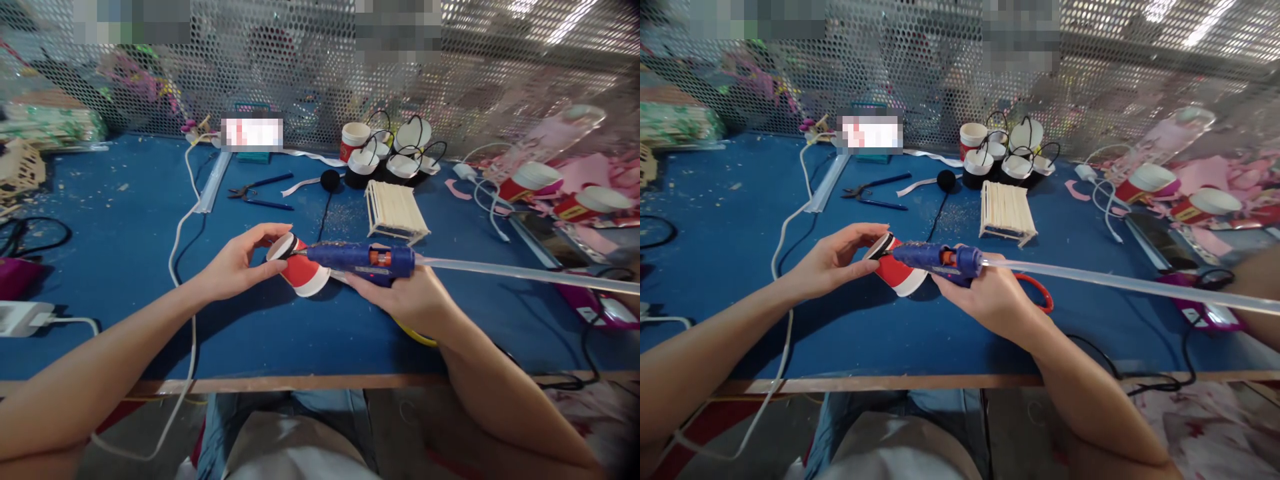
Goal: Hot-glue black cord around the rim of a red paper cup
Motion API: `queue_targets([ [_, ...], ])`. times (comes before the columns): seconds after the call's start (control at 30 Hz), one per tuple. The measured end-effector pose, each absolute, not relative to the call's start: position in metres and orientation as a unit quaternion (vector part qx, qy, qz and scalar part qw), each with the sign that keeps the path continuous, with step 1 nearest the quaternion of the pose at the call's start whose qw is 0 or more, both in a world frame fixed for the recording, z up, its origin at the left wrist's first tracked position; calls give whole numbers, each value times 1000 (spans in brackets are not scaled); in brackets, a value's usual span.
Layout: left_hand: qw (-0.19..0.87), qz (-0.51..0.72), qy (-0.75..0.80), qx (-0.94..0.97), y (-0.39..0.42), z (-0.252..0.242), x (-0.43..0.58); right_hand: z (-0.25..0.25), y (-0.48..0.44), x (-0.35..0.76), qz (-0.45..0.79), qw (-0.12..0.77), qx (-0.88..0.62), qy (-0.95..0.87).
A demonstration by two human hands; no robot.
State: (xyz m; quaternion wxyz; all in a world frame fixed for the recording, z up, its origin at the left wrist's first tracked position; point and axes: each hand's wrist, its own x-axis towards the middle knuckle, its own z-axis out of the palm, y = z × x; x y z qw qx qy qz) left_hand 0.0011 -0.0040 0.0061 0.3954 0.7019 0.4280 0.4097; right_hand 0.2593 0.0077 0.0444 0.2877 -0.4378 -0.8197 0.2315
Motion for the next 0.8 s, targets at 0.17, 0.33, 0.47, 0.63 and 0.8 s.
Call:
queue_targets([
  [0.17,395,408,429,702,-4,7,2,48,6,258,219,297,-433,-822],
  [0.33,392,407,423,708,-3,6,2,50,2,258,230,289,-436,-821],
  [0.47,389,409,423,709,-3,4,1,51,2,257,238,296,-436,-816],
  [0.63,388,409,422,711,-3,4,0,52,1,255,238,300,-447,-809],
  [0.8,387,409,414,715,-3,3,-2,51,3,257,225,297,-454,-810],
])
